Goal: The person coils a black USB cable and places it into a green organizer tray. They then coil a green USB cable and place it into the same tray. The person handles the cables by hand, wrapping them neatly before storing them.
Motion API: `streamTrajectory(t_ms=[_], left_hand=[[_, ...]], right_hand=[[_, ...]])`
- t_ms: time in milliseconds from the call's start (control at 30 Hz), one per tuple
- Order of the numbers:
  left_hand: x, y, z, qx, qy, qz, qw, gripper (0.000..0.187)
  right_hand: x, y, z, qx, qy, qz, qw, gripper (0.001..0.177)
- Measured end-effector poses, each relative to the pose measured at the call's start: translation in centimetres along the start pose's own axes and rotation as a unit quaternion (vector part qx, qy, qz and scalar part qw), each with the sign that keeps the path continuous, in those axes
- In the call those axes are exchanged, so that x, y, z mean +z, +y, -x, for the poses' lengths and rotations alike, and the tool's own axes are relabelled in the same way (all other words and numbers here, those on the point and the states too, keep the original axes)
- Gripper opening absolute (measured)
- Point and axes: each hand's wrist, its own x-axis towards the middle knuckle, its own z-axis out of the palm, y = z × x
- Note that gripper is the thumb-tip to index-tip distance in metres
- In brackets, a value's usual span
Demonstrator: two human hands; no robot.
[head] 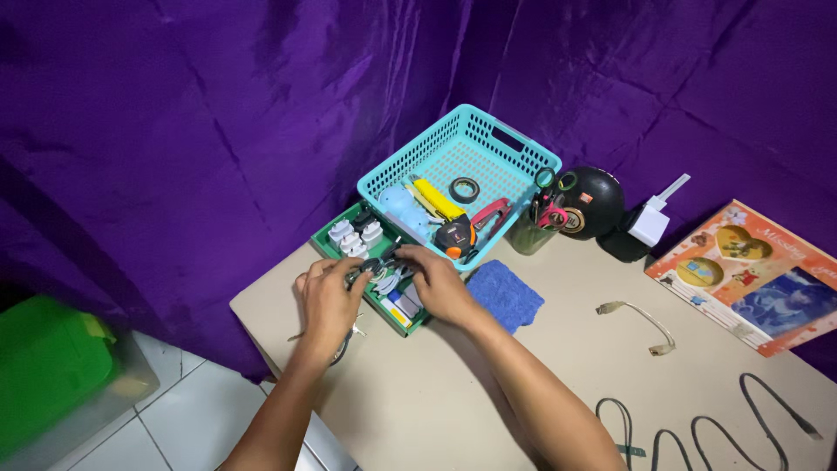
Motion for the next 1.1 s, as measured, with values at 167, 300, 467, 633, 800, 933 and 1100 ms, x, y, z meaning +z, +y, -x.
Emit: streamTrajectory(t_ms=[167, 300, 467, 633, 800, 933, 1100], left_hand=[[0.7, 0.1, 0.1, 0.021, -0.003, -0.003, 1.0, 0.025], [1.4, 0.8, 0.2, 0.017, -0.023, -0.023, 0.999, 0.028], [1.9, 1.0, 0.3, 0.035, 0.001, -0.058, 0.998, 0.023], [2.5, 0.8, 0.4, 0.042, -0.002, -0.09, 0.995, 0.025], [2.7, 1.1, 0.7, 0.052, 0.025, -0.095, 0.994, 0.026], [2.2, 1.7, 0.8, 0.057, 0.031, -0.085, 0.994, 0.026], [1.7, 3.0, 0.8, 0.073, 0.061, -0.086, 0.992, 0.027]], right_hand=[[-0.1, -0.2, 0.4, 0.007, -0.013, 0.062, 0.998, 0.044], [0.2, 0.0, 0.7, -0.002, -0.006, 0.093, 0.996, 0.044], [0.3, 0.4, 1.1, 0.006, -0.01, 0.094, 0.995, 0.044], [-0.1, 0.4, 1.4, 0.012, -0.023, 0.099, 0.995, 0.042], [-0.4, 0.2, 1.7, 0.005, -0.035, 0.103, 0.994, 0.044], [-0.9, -0.3, 2.2, -0.002, -0.031, 0.105, 0.994, 0.041], [-2.3, -1.5, 2.9, -0.041, 0.007, 0.079, 0.996, 0.036]])
